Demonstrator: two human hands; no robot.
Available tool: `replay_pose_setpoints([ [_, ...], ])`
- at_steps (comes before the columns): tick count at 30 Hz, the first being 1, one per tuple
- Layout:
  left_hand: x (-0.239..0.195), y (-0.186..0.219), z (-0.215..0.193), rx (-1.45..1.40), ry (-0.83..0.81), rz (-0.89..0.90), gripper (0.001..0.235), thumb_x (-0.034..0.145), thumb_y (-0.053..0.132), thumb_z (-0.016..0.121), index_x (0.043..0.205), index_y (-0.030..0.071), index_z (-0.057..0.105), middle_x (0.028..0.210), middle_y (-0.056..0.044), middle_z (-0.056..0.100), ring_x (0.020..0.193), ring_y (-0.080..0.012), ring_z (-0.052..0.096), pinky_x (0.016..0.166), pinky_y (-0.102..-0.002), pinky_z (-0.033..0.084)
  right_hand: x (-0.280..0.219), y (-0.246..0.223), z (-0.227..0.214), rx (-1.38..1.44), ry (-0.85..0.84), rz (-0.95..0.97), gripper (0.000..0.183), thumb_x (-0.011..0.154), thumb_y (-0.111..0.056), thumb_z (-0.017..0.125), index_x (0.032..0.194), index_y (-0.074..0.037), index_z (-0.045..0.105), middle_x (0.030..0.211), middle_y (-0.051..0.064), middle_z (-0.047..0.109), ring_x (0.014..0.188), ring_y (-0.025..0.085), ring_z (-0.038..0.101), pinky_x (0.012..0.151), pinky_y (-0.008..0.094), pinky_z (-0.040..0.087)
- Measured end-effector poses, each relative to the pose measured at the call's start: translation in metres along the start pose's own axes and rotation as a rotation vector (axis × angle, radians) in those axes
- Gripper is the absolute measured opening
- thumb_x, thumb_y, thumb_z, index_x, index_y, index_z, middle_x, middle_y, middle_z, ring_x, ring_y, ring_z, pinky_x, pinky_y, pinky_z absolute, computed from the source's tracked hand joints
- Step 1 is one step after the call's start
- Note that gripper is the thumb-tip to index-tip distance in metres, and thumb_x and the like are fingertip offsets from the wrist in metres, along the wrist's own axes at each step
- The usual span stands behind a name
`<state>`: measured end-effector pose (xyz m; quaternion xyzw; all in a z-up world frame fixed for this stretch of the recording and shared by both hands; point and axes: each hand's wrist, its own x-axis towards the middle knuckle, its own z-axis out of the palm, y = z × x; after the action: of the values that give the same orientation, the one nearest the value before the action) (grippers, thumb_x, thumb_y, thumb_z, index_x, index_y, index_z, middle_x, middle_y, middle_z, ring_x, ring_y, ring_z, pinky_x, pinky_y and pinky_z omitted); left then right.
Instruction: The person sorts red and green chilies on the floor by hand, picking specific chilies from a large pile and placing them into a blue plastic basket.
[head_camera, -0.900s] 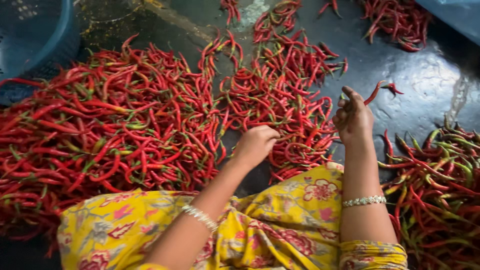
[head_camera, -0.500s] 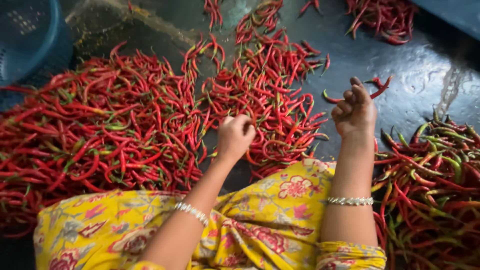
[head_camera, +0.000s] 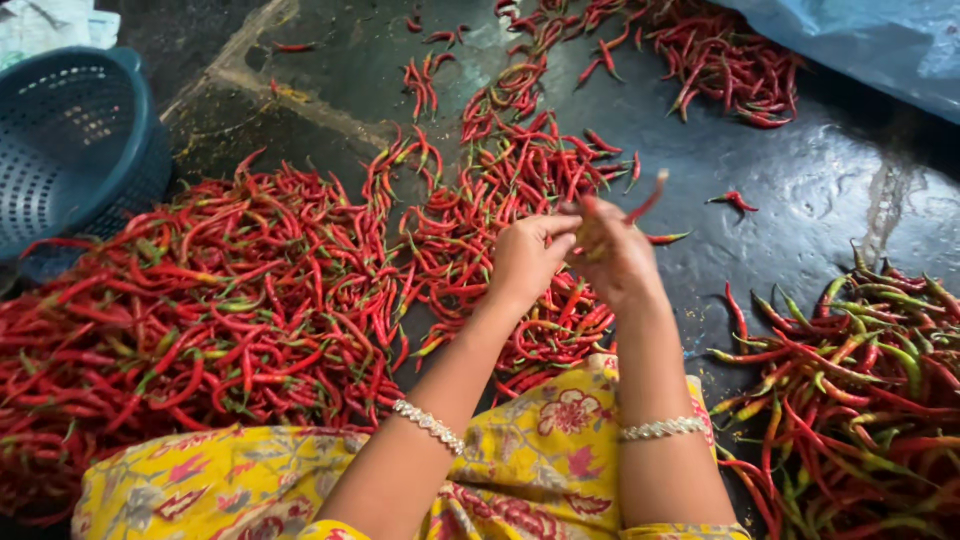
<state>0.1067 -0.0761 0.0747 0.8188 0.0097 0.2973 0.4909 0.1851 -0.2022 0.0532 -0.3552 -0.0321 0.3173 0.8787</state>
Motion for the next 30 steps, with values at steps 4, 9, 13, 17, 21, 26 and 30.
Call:
replay_pose_setpoints([
  [4, 0.013, -0.022, 0.007, -0.074, -0.004, -0.273, 0.021, 0.086, 0.013, 0.071, 0.106, 0.009, 0.079, 0.096, -0.009, 0.080, 0.079, -0.0205, 0.078, 0.074, -0.034, 0.061, 0.007, -0.005, -0.032, 0.304, 0.097, 0.010, 0.024, 0.097, -0.040, 0.063, 0.099, -0.016, 0.066, 0.075, -0.002, 0.057, 0.069, 0.015, 0.055, 0.075, 0.036, 0.054],
  [9, 0.036, -0.063, 0.014, 0.422, -0.081, -0.463, 0.027, 0.090, 0.033, 0.076, 0.097, 0.007, 0.081, 0.093, -0.013, 0.080, 0.082, -0.0284, 0.075, 0.080, -0.043, 0.058, 0.019, -0.018, -0.053, 0.446, 0.352, -0.194, 0.041, 0.084, -0.058, 0.071, 0.088, -0.017, 0.063, 0.061, -0.005, 0.044, 0.048, 0.009, 0.036, 0.047, 0.025, 0.034],
  [13, 0.044, -0.089, 0.030, 0.736, -0.252, -0.547, 0.044, 0.077, 0.049, 0.085, 0.092, 0.008, 0.080, 0.091, -0.015, 0.075, 0.088, -0.0327, 0.070, 0.077, -0.047, 0.056, 0.021, -0.025, -0.059, 0.345, 0.367, -0.175, 0.027, 0.086, -0.033, 0.083, 0.088, -0.021, 0.059, 0.067, -0.007, 0.050, 0.049, 0.007, 0.035, 0.049, 0.025, 0.033],
  [17, 0.032, -0.101, 0.028, 0.519, -0.327, -0.718, 0.036, 0.075, 0.041, 0.082, 0.097, 0.013, 0.084, 0.088, -0.011, 0.078, 0.081, -0.0255, 0.073, 0.076, -0.040, 0.056, 0.023, -0.019, -0.062, 0.305, 0.273, -0.061, 0.022, 0.080, -0.014, 0.082, 0.094, -0.021, 0.067, 0.062, -0.007, 0.050, 0.045, 0.006, 0.035, 0.047, 0.024, 0.033],
  [21, 0.012, -0.083, 0.004, 0.089, -0.122, -0.654, 0.032, 0.089, 0.034, 0.076, 0.100, 0.005, 0.081, 0.081, -0.013, 0.077, 0.068, -0.0200, 0.067, 0.065, -0.038, 0.051, 0.021, -0.021, -0.055, 0.115, 0.300, -0.129, 0.027, 0.084, -0.009, 0.079, 0.109, -0.016, 0.070, 0.067, -0.009, 0.053, 0.049, 0.004, 0.038, 0.050, 0.023, 0.035],
  [26, 0.003, -0.035, -0.015, -0.154, -0.089, -0.427, 0.023, 0.092, 0.023, 0.072, 0.107, 0.005, 0.076, 0.079, -0.006, 0.073, 0.064, -0.0123, 0.063, 0.060, -0.034, 0.051, 0.003, -0.014, -0.015, -0.102, 0.101, 0.083, 0.030, 0.092, -0.025, 0.075, 0.118, -0.009, 0.075, 0.066, -0.011, 0.051, 0.050, 0.002, 0.040, 0.049, 0.022, 0.037],
  [30, -0.010, -0.025, -0.027, 0.015, -0.272, -0.283, 0.020, 0.091, 0.018, 0.076, 0.102, 0.002, 0.078, 0.082, -0.010, 0.077, 0.069, -0.0155, 0.070, 0.066, -0.034, 0.056, -0.001, 0.008, 0.004, -0.442, 0.012, 0.025, 0.021, 0.093, -0.031, 0.075, 0.100, -0.012, 0.069, 0.071, -0.007, 0.058, 0.056, 0.006, 0.047, 0.049, 0.024, 0.035],
])
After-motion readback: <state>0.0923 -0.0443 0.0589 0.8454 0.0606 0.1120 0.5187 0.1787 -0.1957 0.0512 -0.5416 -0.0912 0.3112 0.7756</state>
